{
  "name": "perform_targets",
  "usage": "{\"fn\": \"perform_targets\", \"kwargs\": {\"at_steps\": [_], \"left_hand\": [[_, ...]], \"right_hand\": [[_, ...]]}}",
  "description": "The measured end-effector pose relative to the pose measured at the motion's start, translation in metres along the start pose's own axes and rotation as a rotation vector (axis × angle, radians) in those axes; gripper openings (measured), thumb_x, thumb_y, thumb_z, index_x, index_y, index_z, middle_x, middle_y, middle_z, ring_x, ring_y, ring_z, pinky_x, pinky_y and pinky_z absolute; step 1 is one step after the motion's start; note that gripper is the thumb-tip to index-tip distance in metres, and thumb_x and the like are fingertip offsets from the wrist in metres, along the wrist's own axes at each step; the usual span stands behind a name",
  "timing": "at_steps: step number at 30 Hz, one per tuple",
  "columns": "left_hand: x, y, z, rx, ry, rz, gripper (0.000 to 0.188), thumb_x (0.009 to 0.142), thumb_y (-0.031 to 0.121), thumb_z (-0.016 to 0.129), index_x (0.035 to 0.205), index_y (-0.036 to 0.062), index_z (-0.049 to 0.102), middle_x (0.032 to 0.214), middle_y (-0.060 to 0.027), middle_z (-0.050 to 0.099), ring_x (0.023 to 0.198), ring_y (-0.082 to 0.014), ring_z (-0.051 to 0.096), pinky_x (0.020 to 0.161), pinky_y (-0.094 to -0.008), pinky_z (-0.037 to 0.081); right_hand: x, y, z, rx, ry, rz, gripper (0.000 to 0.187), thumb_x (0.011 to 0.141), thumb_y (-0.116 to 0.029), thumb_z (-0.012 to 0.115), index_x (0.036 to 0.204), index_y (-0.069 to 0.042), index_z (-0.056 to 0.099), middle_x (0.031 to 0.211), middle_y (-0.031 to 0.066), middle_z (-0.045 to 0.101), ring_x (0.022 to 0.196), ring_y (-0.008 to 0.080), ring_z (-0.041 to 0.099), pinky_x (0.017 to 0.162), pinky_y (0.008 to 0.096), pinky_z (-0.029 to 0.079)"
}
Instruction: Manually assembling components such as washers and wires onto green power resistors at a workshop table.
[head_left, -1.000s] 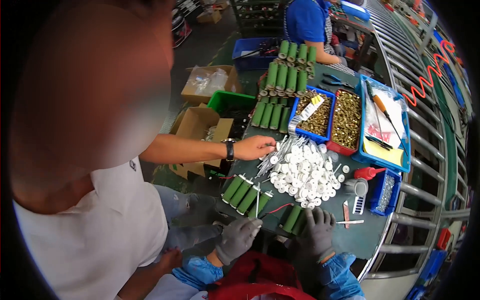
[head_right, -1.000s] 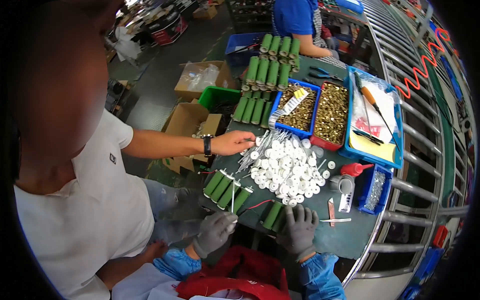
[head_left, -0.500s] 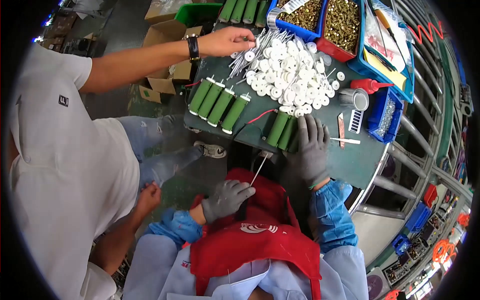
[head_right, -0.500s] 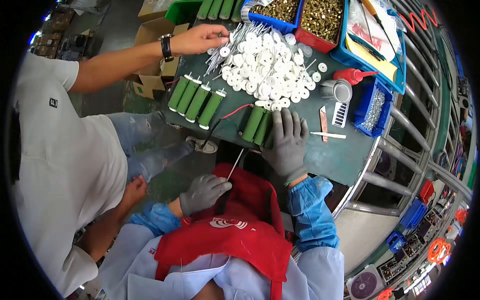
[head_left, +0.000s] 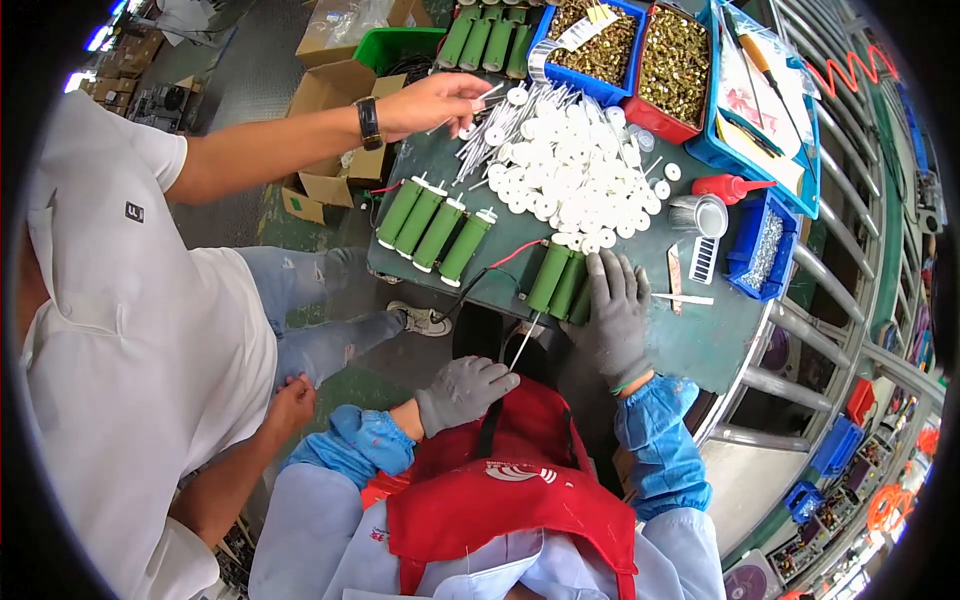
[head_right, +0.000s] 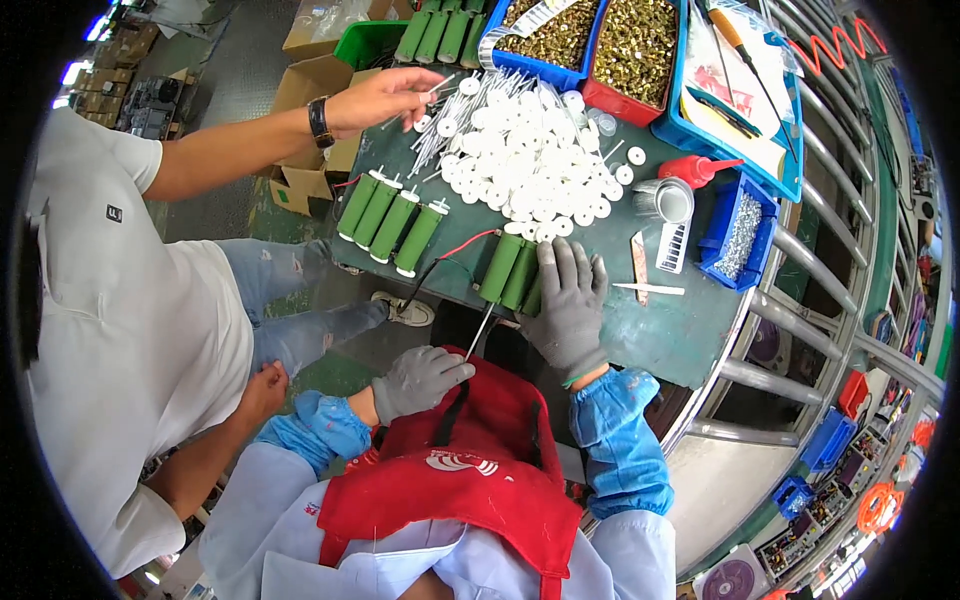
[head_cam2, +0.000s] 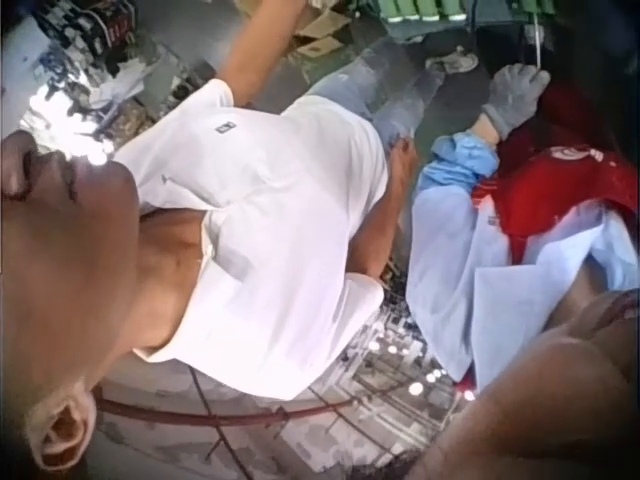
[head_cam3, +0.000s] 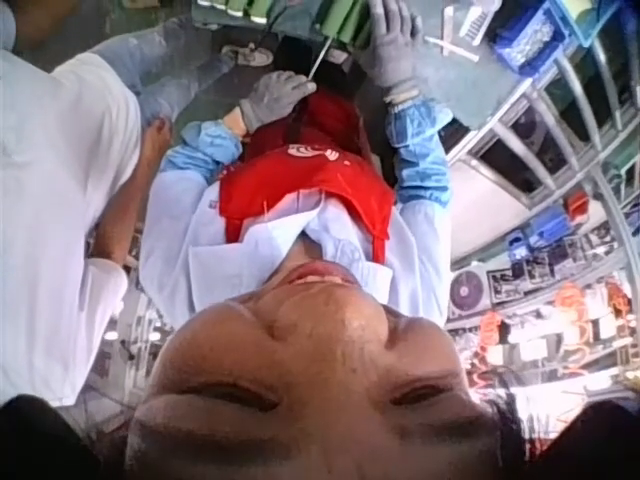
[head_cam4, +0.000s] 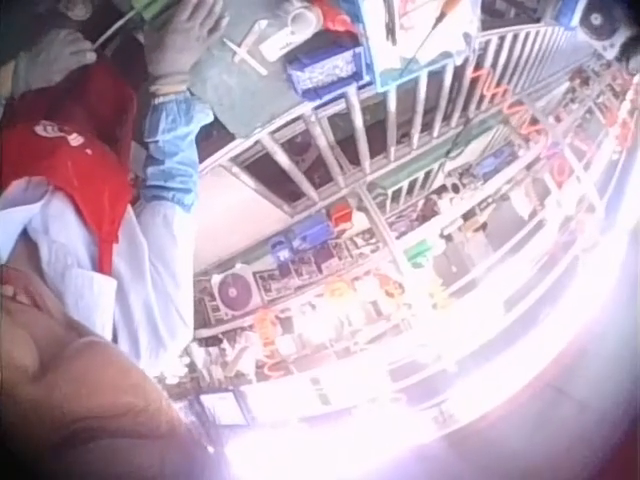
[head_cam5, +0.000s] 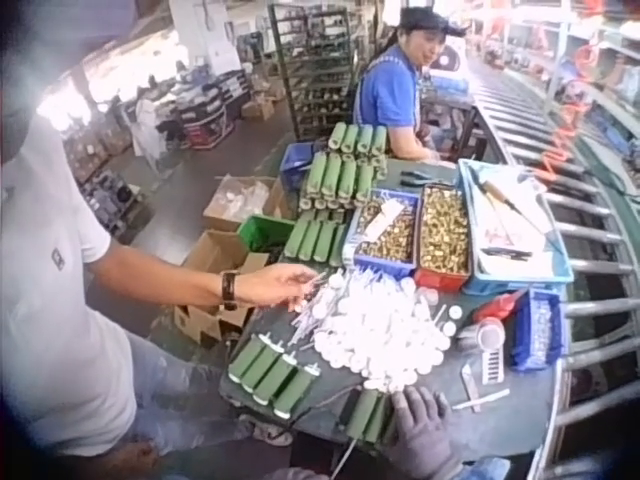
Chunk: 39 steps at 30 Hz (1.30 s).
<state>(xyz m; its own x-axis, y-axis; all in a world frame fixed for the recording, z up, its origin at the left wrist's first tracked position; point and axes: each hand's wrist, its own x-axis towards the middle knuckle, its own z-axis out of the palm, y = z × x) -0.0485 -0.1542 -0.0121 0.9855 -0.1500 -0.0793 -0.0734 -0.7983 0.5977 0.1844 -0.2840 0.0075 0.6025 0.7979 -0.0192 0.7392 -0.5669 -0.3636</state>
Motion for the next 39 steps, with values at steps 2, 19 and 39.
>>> {"fn": "perform_targets", "kwargs": {"at_steps": [2,19,39], "left_hand": [[0.001,0.002,-0.003,0.013,0.034,0.014,0.032,0.080,0.011,0.063,0.111,0.0092,0.063,0.102,-0.0081,0.064,0.089,-0.0273,0.063,0.078,-0.0390,0.053],[0.056,-0.026,0.001,0.219,0.502,-0.111,0.027,0.080,0.017,0.071,0.102,0.0099,0.057,0.097,-0.0072,0.056,0.087,-0.0272,0.059,0.072,-0.0414,0.050],[0.072,-0.033,-0.010,0.247,0.412,-0.066,0.039,0.077,0.015,0.073,0.114,0.0187,0.062,0.101,-0.0081,0.056,0.083,-0.0296,0.060,0.065,-0.0401,0.053]], "right_hand": [[0.000,0.001,0.000,0.012,-0.011,-0.002,0.094,0.057,-0.028,0.084,0.139,-0.009,0.043,0.138,0.0121,0.046,0.131,0.0318,0.042,0.113,0.0527,0.026],[0.001,-0.009,-0.006,-0.025,-0.034,-0.089,0.092,0.060,-0.040,0.084,0.137,-0.009,0.044,0.135,0.0104,0.048,0.129,0.0300,0.044,0.110,0.0534,0.027],[0.105,0.039,0.003,-0.082,-0.144,-0.598,0.025,0.075,-0.021,0.069,0.099,-0.020,0.074,0.145,0.0080,0.045,0.137,0.0318,0.038,0.112,0.0498,0.029]]}}
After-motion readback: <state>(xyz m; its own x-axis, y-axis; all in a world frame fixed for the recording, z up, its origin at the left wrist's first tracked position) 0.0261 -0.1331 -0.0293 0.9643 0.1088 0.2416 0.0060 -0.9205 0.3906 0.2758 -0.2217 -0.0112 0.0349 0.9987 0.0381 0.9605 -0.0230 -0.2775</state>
